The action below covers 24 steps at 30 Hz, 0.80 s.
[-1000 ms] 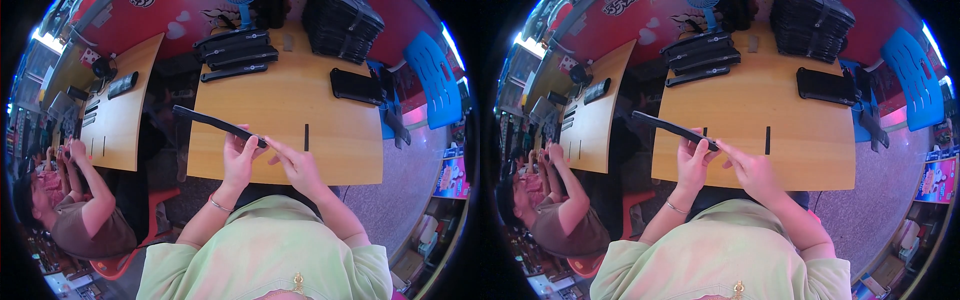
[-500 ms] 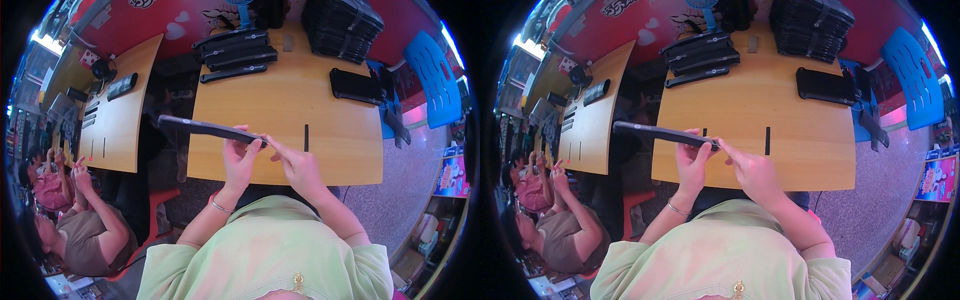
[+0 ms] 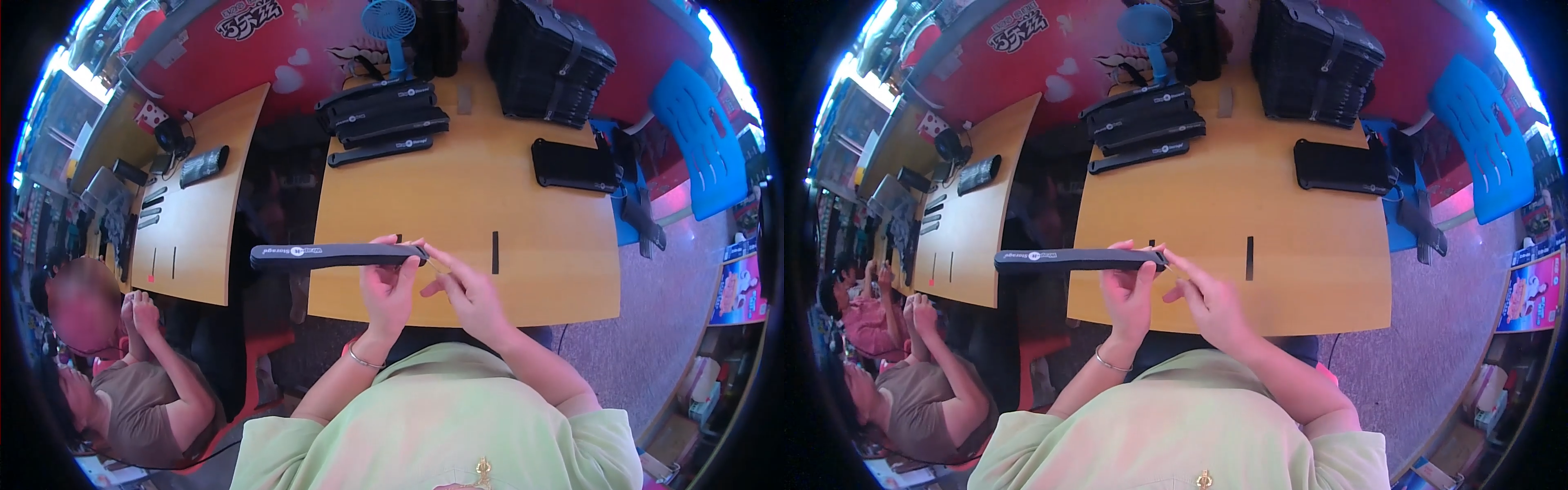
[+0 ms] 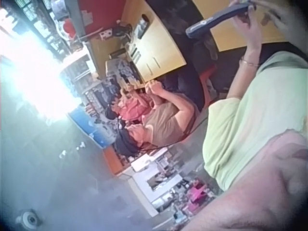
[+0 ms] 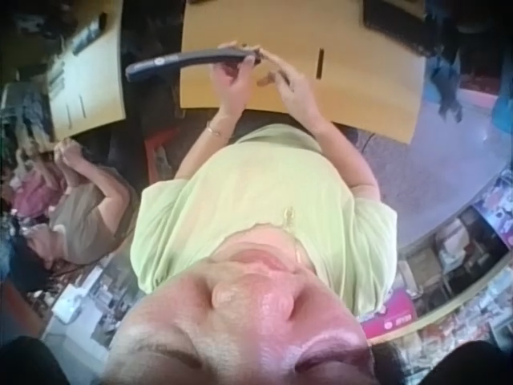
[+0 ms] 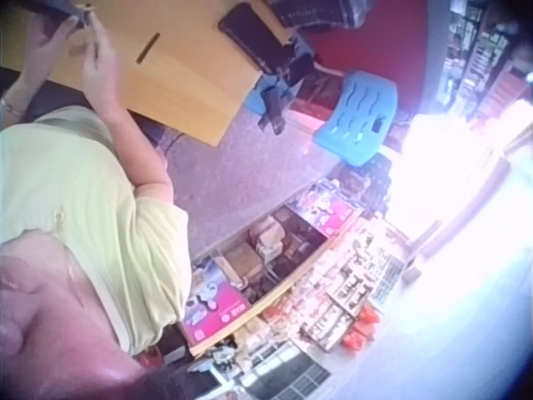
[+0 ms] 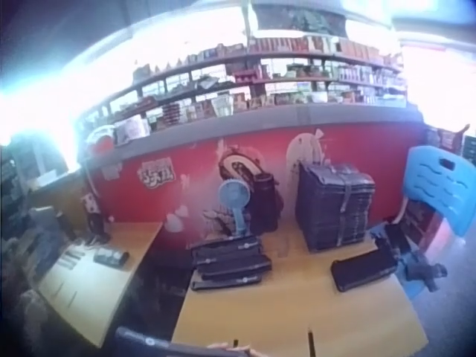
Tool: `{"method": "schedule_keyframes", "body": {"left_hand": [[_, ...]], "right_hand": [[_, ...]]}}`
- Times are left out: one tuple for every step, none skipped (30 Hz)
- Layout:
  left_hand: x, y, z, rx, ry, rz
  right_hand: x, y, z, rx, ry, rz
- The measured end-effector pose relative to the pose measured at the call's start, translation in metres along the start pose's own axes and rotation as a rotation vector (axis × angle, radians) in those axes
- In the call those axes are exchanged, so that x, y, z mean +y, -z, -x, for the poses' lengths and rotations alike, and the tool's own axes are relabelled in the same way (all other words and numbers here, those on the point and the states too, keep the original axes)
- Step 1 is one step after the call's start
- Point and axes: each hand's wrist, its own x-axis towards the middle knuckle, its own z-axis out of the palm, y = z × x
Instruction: The recorder is seen assembling and inspecting black textile straps, inserting components and stacking them at a workstation.
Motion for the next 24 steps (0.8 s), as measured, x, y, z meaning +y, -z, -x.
{"method": "schedule_keyframes", "body": {"left_hand": [[0.000, 0.001, -0.001, -0.002, -0.007, 0.002], [0.000, 0.001, -0.001, -0.010, -0.005, 0.008], [-0.001, 0.002, -0.001, -0.017, -0.002, 0.013], [-0.001, 0.002, -0.001, -0.017, -0.003, 0.015], [-0.001, 0.002, -0.001, -0.020, -0.013, 0.004], [-0.001, 0.002, -0.001, -0.023, -0.023, -0.007], [-0.001, 0.001, -0.001, -0.021, -0.023, -0.006], [0.000, 0.000, -0.001, -0.014, -0.055, -0.045], [0.000, -0.001, -0.001, -0.007, -0.087, -0.084], [-0.001, -0.002, -0.001, -0.005, -0.088, -0.084], [-0.003, -0.004, -0.001, -0.012, -0.163, -0.127], [-0.005, -0.004, 0.000, -0.019, -0.238, -0.169], [-0.007, -0.003, 0.001, -0.015, -0.237, -0.170], [-0.007, -0.003, 0.005, -0.043, -0.224, -0.199], [-0.007, -0.002, 0.007, -0.070, -0.211, -0.229], [-0.006, -0.003, 0.007, -0.071, -0.211, -0.227], [-0.004, -0.002, 0.004, -0.056, -0.105, -0.111], [-0.003, -0.001, 0.000, -0.040, 0.001, 0.005], [-0.001, 0.001, -0.004, -0.040, 0.003, 0.004], [0.002, 0.004, -0.008, -0.104, 0.109, 0.025], [0.006, 0.009, -0.013, -0.168, 0.216, 0.047], [0.006, 0.020, -0.020, -0.266, 0.324, 0.040], [0.010, 0.024, -0.026, -0.263, 0.326, 0.039], [0.014, 0.027, -0.031, -0.319, 0.399, 0.089]], "right_hand": [[-0.001, 0.001, -0.001, 0.004, 0.045, 0.101], [0.000, 0.001, -0.001, 0.005, 0.048, 0.103], [0.001, 0.001, -0.001, 0.002, 0.061, 0.112], [0.002, 0.002, -0.002, -0.002, 0.074, 0.120], [0.001, 0.002, -0.002, -0.003, 0.074, 0.121], [0.000, 0.002, -0.002, -0.018, 0.048, 0.134], [-0.001, 0.002, -0.002, -0.034, 0.020, 0.146], [-0.001, 0.001, -0.002, -0.035, 0.021, 0.146], [0.000, -0.001, -0.002, -0.024, 0.007, 0.101], [0.000, -0.003, -0.002, -0.013, -0.007, 0.055], [-0.001, -0.003, -0.003, -0.016, -0.008, 0.056], [-0.001, -0.004, -0.005, -0.004, -0.052, -0.028], [-0.002, -0.004, -0.007, 0.008, -0.096, -0.111], [-0.004, -0.004, -0.008, 0.009, -0.096, -0.110], [-0.007, -0.004, -0.010, 0.035, -0.085, -0.153], [-0.009, -0.004, -0.011, 0.061, -0.074, -0.195], [-0.009, -0.004, -0.012, 0.060, -0.076, -0.197], [-0.007, -0.005, -0.014, 0.098, -0.025, -0.126], [-0.005, -0.005, -0.015, 0.135, 0.027, -0.056], [0.000, -0.003, -0.015, 0.133, 0.024, -0.056], [0.006, 0.002, -0.014, 0.095, 0.009, -0.009], [0.010, 0.005, -0.013, 0.057, -0.006, 0.039], [0.007, 0.006, -0.012, 0.054, -0.009, 0.038], [-0.001, 0.009, -0.011, 0.016, -0.017, 0.088]]}}
